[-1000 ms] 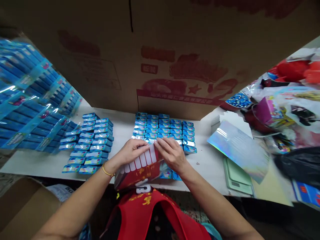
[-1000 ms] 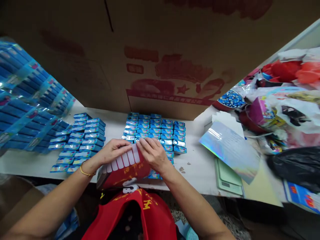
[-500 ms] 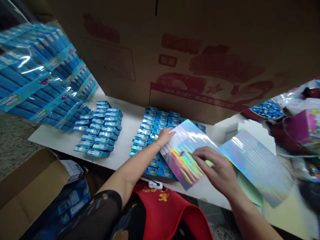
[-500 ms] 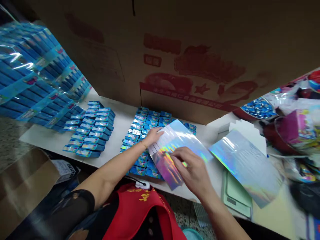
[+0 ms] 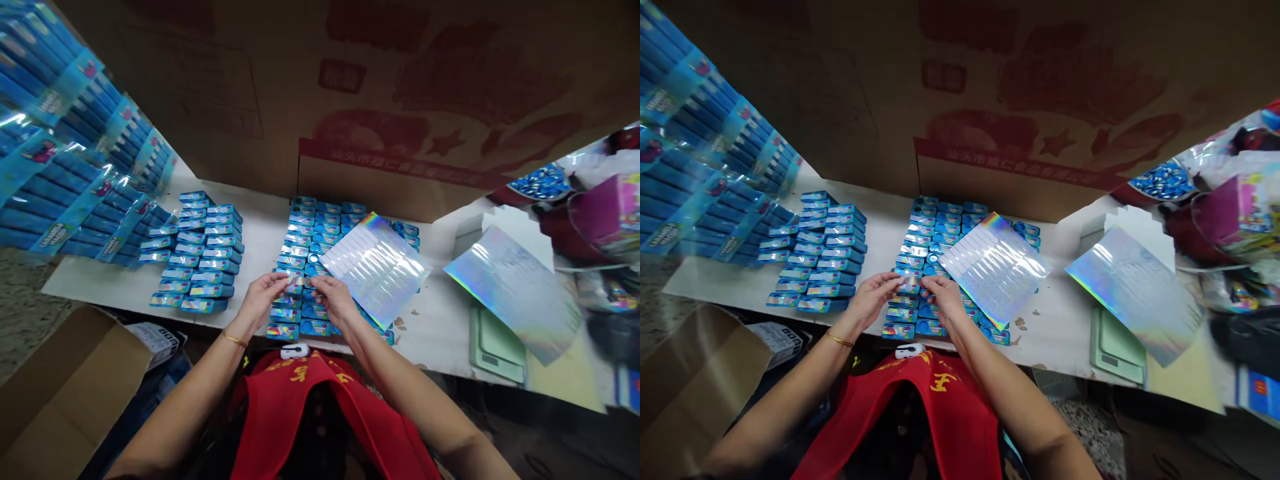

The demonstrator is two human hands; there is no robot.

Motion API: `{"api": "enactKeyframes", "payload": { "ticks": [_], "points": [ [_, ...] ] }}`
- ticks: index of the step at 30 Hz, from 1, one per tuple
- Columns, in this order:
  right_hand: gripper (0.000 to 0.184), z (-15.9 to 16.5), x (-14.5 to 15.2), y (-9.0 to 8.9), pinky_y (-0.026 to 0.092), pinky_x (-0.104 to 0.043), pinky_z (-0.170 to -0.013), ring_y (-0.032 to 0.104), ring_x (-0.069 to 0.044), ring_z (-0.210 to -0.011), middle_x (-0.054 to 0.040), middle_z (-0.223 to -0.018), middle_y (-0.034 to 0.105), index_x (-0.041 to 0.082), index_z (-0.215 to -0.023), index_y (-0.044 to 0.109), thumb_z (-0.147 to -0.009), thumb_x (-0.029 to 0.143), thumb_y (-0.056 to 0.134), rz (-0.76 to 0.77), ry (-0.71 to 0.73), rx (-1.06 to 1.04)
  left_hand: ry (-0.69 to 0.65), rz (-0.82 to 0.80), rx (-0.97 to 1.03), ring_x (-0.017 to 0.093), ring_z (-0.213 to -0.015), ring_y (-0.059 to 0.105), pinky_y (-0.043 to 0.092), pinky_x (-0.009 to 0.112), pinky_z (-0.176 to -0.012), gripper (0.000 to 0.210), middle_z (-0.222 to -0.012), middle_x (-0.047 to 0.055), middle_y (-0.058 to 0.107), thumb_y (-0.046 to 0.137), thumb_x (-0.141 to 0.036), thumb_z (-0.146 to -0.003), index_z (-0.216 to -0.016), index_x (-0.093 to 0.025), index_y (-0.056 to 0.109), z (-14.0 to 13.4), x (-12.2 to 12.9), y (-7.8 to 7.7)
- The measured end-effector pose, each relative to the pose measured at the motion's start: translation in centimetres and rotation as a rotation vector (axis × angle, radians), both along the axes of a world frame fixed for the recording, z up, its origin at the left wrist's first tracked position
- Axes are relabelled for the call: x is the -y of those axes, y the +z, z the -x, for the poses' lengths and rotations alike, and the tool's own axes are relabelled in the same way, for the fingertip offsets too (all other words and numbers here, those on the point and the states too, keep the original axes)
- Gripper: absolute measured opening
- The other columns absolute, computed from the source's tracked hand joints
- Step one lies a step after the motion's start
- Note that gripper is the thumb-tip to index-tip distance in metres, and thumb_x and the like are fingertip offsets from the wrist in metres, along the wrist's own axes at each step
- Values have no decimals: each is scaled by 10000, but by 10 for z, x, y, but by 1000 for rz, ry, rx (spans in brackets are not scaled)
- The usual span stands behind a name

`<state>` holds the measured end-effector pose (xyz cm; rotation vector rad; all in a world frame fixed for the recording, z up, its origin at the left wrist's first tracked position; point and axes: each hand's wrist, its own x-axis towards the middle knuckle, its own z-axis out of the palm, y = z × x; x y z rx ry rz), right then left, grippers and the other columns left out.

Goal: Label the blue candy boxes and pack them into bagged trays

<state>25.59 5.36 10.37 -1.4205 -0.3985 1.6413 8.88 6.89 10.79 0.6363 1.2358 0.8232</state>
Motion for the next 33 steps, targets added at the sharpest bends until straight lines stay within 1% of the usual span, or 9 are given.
{"api": "enactKeyframes", "payload": {
  "ticks": [3,6,9,13,18,21,25,28,33],
  "points": [
    [270,28,-13,-17,324,-199,-446,480,-91,-517,19,-582,583,133,-716,664,-565,353,709,-39,-63,114,106,-64,-139,76,-607,542,382,201,-570,343,-706,4,629,713,-335,-608,-865,-126,626,14,-16,-21],
    [218,49,-33,-36,385,-229,-546,509,-114,-574,16,-596,603,144,-686,668,-589,339,671,-133,-157,288,129,-204,-235,96,-621,556,400,222,-613,383,-661,-4,621,700,-315,-600,-917,-119,615,24,-41,-44],
    [203,59,-53,-55,413,-258,-631,546,-146,-631,0,-636,633,149,-669,664,-614,341,628,-177,-209,443,125,-290,-279,116,-621,566,419,250,-660,398,-614,-15,604,690,-303,-597,-937,-111,609,28,-66,-66],
    [216,61,-70,-71,419,-272,-665,559,-162,-647,-18,-668,647,152,-697,666,-665,347,578,-198,-183,656,118,-351,-310,128,-633,576,432,269,-691,407,-624,-12,613,665,-316,-629,-982,-123,605,28,-89,-90],
    [199,58,-84,-81,409,-281,-686,545,-171,-682,-34,-709,636,170,-711,676,-720,324,549,-259,-117,931,99,-381,-337,130,-633,574,436,273,-694,428,-651,-10,626,667,-314,-624,-1009,-135,608,26,-108,-109],
    [186,55,-90,-82,402,-288,-704,542,-178,-710,-42,-723,627,168,-714,676,-735,302,548,-303,-85,1016,122,-355,-314,130,-640,581,440,277,-709,446,-654,-9,631,668,-307,-620,-1023,-130,600,23,-114,-113],
    [181,52,-90,-76,405,-276,-685,544,-166,-692,-37,-714,624,162,-724,676,-736,296,555,-321,-81,984,151,-318,-247,130,-645,593,444,270,-703,448,-658,-6,634,675,-292,-611,-1016,-120,590,21,-110,-105],
    [184,53,-81,-70,410,-270,-667,545,-156,-665,-30,-706,628,164,-722,675,-732,305,556,-327,-82,929,164,-292,-209,126,-644,595,440,263,-696,454,-654,-7,631,682,-283,-610,-1019,-114,582,23,-98,-95],
    [198,59,-62,-65,426,-281,-672,560,-161,-670,-35,-709,640,152,-718,666,-704,328,575,-272,-105,774,196,-258,-198,114,-646,587,430,253,-692,461,-669,-8,632,693,-279,-614,-1027,-114,570,29,-73,-81]
  ]
}}
